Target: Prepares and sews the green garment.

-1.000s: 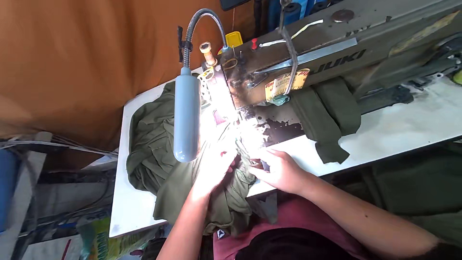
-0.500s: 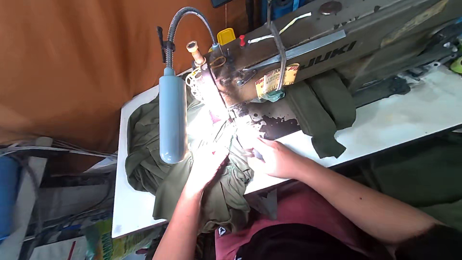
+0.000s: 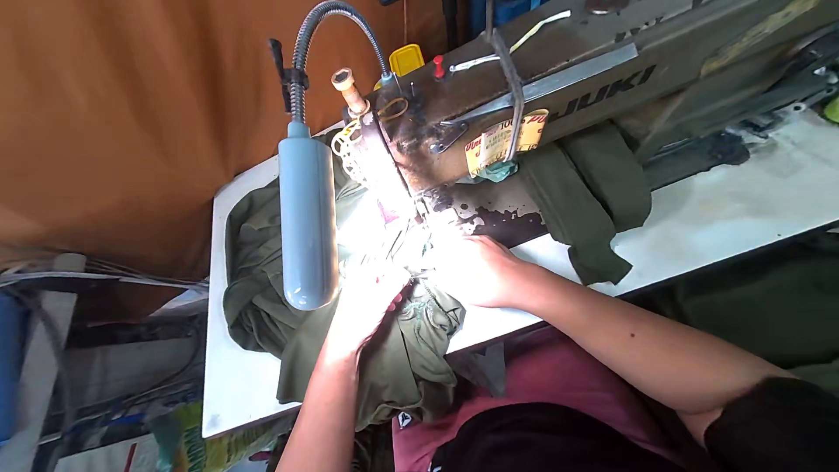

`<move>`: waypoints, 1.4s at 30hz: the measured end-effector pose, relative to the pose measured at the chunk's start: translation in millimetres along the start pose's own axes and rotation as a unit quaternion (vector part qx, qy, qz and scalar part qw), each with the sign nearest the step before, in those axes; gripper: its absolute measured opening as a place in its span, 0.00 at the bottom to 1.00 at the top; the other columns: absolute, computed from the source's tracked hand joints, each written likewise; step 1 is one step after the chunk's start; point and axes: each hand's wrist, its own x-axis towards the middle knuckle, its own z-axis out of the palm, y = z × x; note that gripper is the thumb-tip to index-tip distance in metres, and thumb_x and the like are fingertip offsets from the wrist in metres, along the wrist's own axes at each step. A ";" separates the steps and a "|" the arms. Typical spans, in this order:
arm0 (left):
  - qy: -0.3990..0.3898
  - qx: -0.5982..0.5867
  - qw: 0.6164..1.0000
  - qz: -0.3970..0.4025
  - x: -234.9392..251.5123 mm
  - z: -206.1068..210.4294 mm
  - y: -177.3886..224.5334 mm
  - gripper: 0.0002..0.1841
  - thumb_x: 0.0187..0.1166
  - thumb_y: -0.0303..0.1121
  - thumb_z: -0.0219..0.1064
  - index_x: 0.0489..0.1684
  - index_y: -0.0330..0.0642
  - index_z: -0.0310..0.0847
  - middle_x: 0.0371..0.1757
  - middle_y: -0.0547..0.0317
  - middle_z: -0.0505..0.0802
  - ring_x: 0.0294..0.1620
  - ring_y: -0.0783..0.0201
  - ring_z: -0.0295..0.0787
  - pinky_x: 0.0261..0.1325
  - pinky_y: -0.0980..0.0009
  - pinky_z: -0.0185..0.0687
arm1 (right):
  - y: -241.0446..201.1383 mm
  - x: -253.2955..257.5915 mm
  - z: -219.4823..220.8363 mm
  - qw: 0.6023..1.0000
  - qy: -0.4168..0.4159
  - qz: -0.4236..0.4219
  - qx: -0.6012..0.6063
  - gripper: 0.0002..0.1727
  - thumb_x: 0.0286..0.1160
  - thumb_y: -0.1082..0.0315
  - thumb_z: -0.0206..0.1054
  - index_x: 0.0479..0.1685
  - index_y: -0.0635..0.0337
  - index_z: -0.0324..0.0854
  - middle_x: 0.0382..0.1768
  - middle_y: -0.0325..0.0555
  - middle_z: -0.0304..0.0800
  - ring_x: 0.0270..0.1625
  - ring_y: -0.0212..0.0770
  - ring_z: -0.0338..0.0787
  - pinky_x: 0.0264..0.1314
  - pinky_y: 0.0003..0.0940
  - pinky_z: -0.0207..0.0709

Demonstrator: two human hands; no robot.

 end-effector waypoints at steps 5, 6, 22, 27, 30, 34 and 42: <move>0.023 0.005 1.000 0.010 -2.0 0.3 2.1 0.09 0.74 0.18 0.68 0.24 0.41 0.83 0.21 0.70 0.88 0.22 0.80 0.83 0.30 0.85 0.80 | -1.3 -5.0 -5.5 1.000 0.006 0.019 0.010 0.13 0.85 0.60 0.63 0.48 0.59 0.90 0.40 0.51 0.90 0.50 0.51 0.90 0.56 0.52 0.80; 0.026 -0.003 1.000 0.014 -2.5 -0.1 1.1 0.09 0.74 0.17 0.67 0.24 0.41 0.83 0.22 0.70 0.88 0.22 0.81 0.84 0.30 0.85 0.81 | 0.9 -7.3 -5.4 1.000 0.019 0.014 0.007 0.13 0.84 0.61 0.64 0.46 0.59 0.90 0.37 0.51 0.90 0.48 0.51 0.90 0.53 0.53 0.81; 0.021 -0.051 0.996 0.065 -3.5 8.1 -0.4 0.10 0.71 0.16 0.66 0.22 0.41 0.83 0.19 0.69 0.87 0.22 0.79 0.84 0.30 0.83 0.82 | -17.2 0.8 -3.6 0.994 -0.046 0.062 -0.081 0.15 0.89 0.59 0.57 0.49 0.57 0.87 0.40 0.51 0.88 0.48 0.53 0.90 0.46 0.53 0.81; -0.045 -0.036 0.993 0.105 -37.5 11.3 6.5 0.07 0.74 0.27 0.66 0.26 0.42 0.86 0.25 0.73 0.89 0.26 0.82 0.85 0.35 0.83 0.84 | 3.4 -13.7 -2.1 0.994 0.102 -0.006 -0.029 0.13 0.75 0.61 0.69 0.44 0.62 0.90 0.38 0.54 0.91 0.44 0.54 0.92 0.43 0.56 0.83; -0.158 -0.066 0.974 0.148 -74.7 49.2 -2.2 0.09 0.74 0.28 0.65 0.28 0.34 0.88 0.32 0.63 0.91 0.33 0.81 0.85 0.39 0.82 0.82 | 12.4 -23.6 6.3 0.981 0.164 -0.100 -0.016 0.10 0.66 0.65 0.72 0.43 0.57 0.91 0.38 0.47 0.91 0.41 0.46 0.92 0.38 0.49 0.84; -0.280 0.029 0.959 -0.025 -82.2 124.7 -45.2 0.13 0.83 0.29 0.61 0.48 0.29 0.89 0.44 0.43 0.94 0.46 0.56 0.91 0.54 0.57 0.84 | 14.0 -26.6 29.9 0.956 0.119 -0.244 -0.115 0.14 0.74 0.72 0.65 0.49 0.49 0.95 0.53 0.55 0.94 0.47 0.54 0.95 0.41 0.50 0.87; -0.003 0.203 0.937 -0.285 -135.3 110.9 -160.3 0.23 0.91 0.41 0.56 0.73 0.31 0.79 0.74 0.37 0.85 0.80 0.47 0.77 0.85 0.53 0.65 | 19.8 -54.4 53.1 0.934 0.251 -0.238 -0.093 0.09 0.66 0.74 0.65 0.36 0.61 0.92 0.35 0.51 0.93 0.37 0.48 0.94 0.34 0.43 0.86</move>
